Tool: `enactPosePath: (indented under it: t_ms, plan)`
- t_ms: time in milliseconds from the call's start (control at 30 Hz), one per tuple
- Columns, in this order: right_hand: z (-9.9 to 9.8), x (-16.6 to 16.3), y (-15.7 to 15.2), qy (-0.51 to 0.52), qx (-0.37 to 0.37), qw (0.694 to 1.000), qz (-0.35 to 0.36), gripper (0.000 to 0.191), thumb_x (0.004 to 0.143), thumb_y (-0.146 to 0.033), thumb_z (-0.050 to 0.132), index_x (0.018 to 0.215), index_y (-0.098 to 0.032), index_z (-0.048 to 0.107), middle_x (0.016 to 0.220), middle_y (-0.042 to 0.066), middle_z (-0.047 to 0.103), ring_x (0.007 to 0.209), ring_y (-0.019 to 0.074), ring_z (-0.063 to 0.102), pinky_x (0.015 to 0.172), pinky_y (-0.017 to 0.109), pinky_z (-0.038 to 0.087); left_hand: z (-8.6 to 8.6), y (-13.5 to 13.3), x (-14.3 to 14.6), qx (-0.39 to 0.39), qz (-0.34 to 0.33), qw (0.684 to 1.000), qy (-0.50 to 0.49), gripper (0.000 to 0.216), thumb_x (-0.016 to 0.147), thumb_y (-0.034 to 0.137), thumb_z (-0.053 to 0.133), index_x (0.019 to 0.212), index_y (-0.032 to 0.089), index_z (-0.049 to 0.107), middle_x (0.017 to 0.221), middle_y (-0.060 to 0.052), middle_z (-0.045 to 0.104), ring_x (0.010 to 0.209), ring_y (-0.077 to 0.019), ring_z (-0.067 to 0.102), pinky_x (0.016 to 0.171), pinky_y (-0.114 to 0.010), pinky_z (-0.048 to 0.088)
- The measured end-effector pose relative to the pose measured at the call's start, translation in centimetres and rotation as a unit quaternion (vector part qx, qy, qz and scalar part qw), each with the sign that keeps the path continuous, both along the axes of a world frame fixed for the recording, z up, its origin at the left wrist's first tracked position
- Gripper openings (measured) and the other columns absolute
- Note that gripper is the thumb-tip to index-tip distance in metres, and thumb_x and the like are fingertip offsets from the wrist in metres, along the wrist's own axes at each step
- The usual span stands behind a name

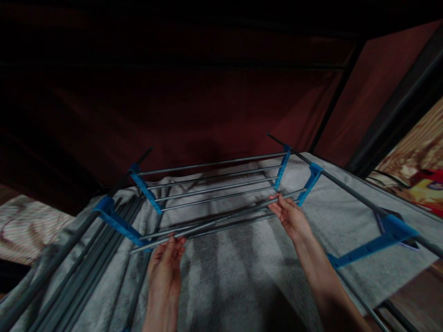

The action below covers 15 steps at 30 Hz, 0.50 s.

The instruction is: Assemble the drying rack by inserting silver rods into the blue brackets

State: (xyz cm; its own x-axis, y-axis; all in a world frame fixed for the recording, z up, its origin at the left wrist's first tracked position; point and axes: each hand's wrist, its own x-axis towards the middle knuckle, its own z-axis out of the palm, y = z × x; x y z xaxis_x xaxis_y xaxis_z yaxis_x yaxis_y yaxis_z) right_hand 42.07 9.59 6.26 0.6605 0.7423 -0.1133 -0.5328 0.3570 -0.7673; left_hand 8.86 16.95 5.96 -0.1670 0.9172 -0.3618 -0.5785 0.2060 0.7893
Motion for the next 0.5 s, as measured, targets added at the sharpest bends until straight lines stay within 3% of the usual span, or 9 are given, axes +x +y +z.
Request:
enactPosePath:
  t_ms: [367,500]
  plan:
    - [0.18,-0.13,-0.14,0.004,0.002,1.0,-0.009,0.023,0.07,-0.025,0.087,0.073,-0.019,0.065,0.091,0.004,0.075,0.073,0.0124,0.07,0.076,0.025,0.062,-0.06,-0.02,-0.33,0.035,-0.006,0.999,0.006,0.019,0.068,0.018,0.084,0.071,0.017,0.065,0.072,0.002,0.071,0.07,-0.0109,0.068,0.064,-0.019,0.052]
    - [0.12,-0.52,-0.22,0.004,-0.002,1.0,0.023,0.021,0.074,-0.031,0.084,0.083,-0.019,0.07,0.088,0.004,0.075,0.076,0.0145,0.072,0.081,0.027,0.062,0.05,0.14,-0.24,0.062,0.01,0.998,0.008,0.024,0.064,0.023,0.088,0.078,0.017,0.069,0.075,0.001,0.072,0.069,-0.0113,0.068,0.065,-0.02,0.051]
